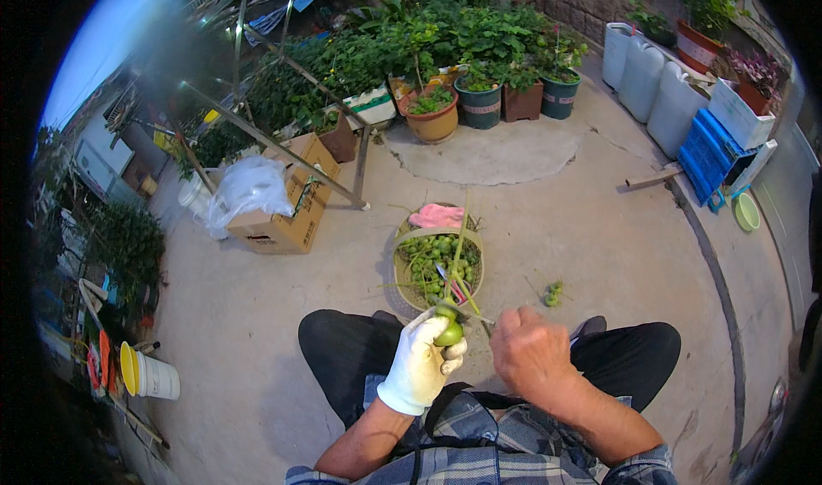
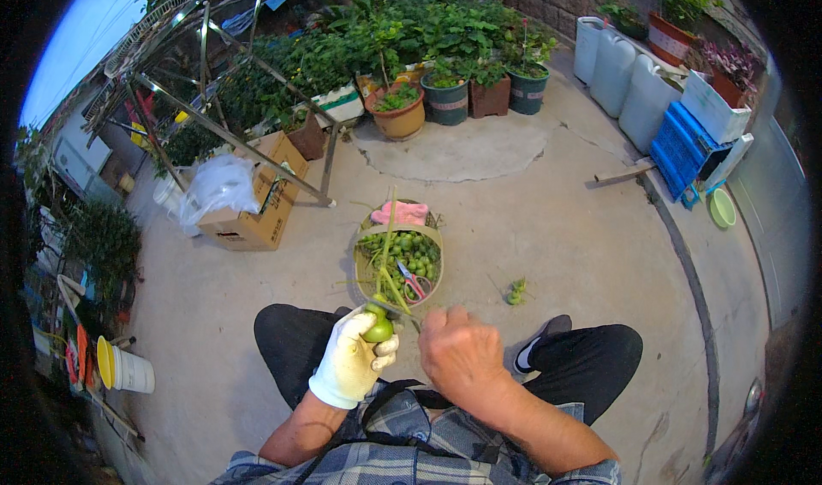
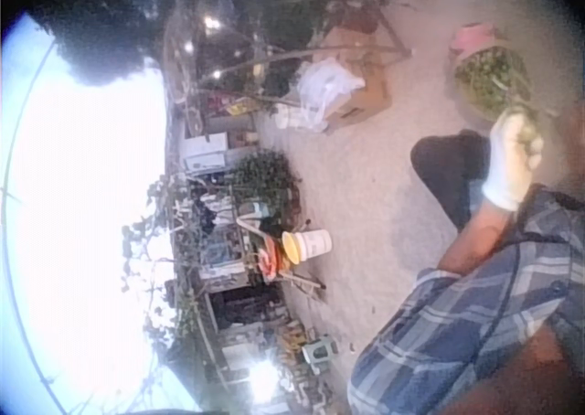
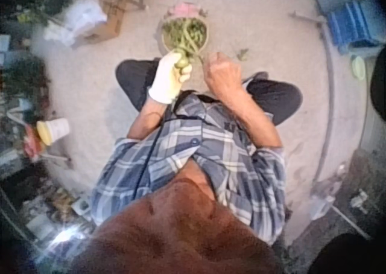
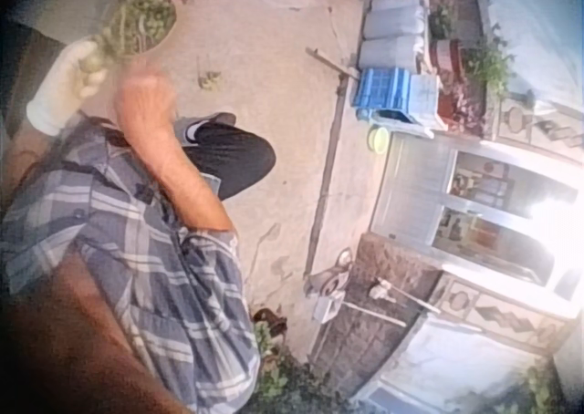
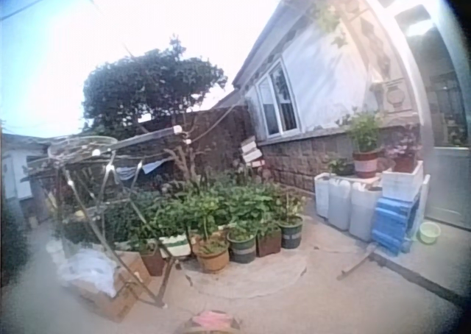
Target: The person sits cross-legged and uses a knife to peel the skin off small green fruits held in the left hand. The peeled fruits are placed into a basket on the floor.
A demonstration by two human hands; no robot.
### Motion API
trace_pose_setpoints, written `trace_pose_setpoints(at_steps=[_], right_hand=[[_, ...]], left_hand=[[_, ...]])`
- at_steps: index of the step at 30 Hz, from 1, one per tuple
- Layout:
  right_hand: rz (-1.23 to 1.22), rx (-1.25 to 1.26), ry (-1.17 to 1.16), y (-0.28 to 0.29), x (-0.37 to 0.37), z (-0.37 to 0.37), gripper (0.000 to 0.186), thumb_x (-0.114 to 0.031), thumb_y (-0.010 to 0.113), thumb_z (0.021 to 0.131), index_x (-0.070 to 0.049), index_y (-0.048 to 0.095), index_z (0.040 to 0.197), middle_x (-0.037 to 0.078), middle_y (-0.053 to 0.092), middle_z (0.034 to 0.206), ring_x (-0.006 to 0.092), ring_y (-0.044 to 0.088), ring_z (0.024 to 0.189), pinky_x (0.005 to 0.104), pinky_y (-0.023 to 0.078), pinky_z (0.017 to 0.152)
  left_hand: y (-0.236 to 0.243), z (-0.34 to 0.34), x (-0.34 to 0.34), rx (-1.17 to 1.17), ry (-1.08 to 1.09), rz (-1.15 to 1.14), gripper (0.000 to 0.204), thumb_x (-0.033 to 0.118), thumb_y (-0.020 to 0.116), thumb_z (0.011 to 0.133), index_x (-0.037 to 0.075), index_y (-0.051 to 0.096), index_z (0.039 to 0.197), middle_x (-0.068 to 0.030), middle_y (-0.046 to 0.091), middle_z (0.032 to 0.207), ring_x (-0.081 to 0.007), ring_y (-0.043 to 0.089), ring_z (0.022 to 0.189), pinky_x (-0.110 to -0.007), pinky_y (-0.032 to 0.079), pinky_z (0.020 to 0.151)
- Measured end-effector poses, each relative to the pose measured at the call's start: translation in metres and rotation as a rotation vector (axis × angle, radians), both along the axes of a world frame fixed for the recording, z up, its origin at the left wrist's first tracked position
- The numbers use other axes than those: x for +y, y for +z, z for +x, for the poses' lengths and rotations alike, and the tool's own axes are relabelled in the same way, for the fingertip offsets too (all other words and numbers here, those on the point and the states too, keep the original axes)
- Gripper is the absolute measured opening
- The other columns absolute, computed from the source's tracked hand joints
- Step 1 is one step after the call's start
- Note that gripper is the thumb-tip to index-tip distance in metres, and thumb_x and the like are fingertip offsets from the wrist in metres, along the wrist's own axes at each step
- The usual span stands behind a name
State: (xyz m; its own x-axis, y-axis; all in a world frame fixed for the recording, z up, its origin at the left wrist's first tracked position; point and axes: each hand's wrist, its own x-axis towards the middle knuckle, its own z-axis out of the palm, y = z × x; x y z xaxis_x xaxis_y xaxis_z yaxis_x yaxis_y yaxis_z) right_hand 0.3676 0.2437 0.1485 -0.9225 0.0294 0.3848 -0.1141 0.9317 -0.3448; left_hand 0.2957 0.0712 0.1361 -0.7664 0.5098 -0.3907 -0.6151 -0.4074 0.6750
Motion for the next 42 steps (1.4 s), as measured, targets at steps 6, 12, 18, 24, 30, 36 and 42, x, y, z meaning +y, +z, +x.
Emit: trace_pose_setpoints(at_steps=[6,12,18,24,30,36,42], right_hand=[[-0.207,0.094,-0.002,-0.001,0.002,0.011,0.019,-0.012,0.071,0.081,-0.003,0.055,0.08,0.019,0.059,0.072,0.0394,0.063,0.06,0.0504,0.049,0.051],[-0.243,0.056,-0.13,-0.021,0.017,0.014,0.018,-0.008,0.071,0.081,-0.001,0.055,0.08,0.022,0.06,0.071,0.0447,0.061,0.062,0.0517,0.047,0.053],[-0.227,0.039,-0.033,-0.022,0.009,0.022,0.018,-0.011,0.072,0.079,-0.003,0.055,0.078,0.019,0.061,0.074,0.0412,0.063,0.061,0.0509,0.048,0.052],[-0.123,0.043,-0.009,-0.012,0.011,0.015,0.017,-0.011,0.072,0.08,-0.004,0.056,0.081,0.018,0.06,0.075,0.039,0.063,0.062,0.0489,0.05,0.052],[-0.092,0.025,0.043,-0.007,0.007,0.012,0.018,-0.012,0.072,0.081,-0.004,0.056,0.081,0.018,0.061,0.076,0.0373,0.064,0.063,0.0481,0.051,0.052],[-0.069,0.008,0.002,-0.009,-0.004,0.01,0.018,-0.014,0.071,0.083,-0.005,0.056,0.081,0.017,0.06,0.076,0.0352,0.064,0.064,0.0469,0.051,0.053],[-0.018,0.035,0.016,-0.008,0.0,0.007,0.017,-0.015,0.07,0.083,-0.005,0.056,0.081,0.015,0.059,0.074,0.034,0.064,0.063,0.0461,0.051,0.052]], left_hand=[[0.003,-0.006,-0.01,-0.04,-0.072,0.129,0.038,0.023,0.061,0.094,0.006,0.057,0.128,-0.016,0.065,0.104,-0.0134,0.052,0.066,-0.021,0.04,0.048],[0.009,-0.002,-0.013,-0.063,-0.108,0.263,0.041,0.018,0.063,0.092,0.005,0.056,0.131,-0.0174,0.066,0.107,-0.0141,0.053,0.066,-0.021,0.041,0.047],[0.017,0.004,-0.007,0.021,-0.037,0.009,0.038,0.016,0.061,0.092,0.004,0.056,0.128,-0.0135,0.065,0.104,-0.0162,0.06,0.069,-0.022,0.041,0.045],[0.02,0.011,0.004,0.041,-0.017,-0.113,0.025,0.012,0.057,0.095,0.005,0.055,0.119,-0.0058,0.06,0.092,-0.0129,0.056,0.062,-0.02,0.039,0.045],[0.017,0.012,0.006,0.081,-0.002,-0.134,0.016,0.012,0.06,0.098,0.009,0.055,0.113,-0.0002,0.056,0.088,-0.0069,0.048,0.061,-0.019,0.035,0.048],[0.015,0.01,0.006,0.1,0.01,-0.176,0.015,0.012,0.06,0.098,0.01,0.055,0.111,0.0015,0.054,0.085,-0.0061,0.047,0.06,-0.019,0.036,0.049],[0.014,0.012,0.008,0.039,0.025,-0.169,0.016,0.013,0.056,0.094,0.006,0.056,0.109,-0.0028,0.056,0.08,-0.0088,0.049,0.055,-0.02,0.036,0.043]])
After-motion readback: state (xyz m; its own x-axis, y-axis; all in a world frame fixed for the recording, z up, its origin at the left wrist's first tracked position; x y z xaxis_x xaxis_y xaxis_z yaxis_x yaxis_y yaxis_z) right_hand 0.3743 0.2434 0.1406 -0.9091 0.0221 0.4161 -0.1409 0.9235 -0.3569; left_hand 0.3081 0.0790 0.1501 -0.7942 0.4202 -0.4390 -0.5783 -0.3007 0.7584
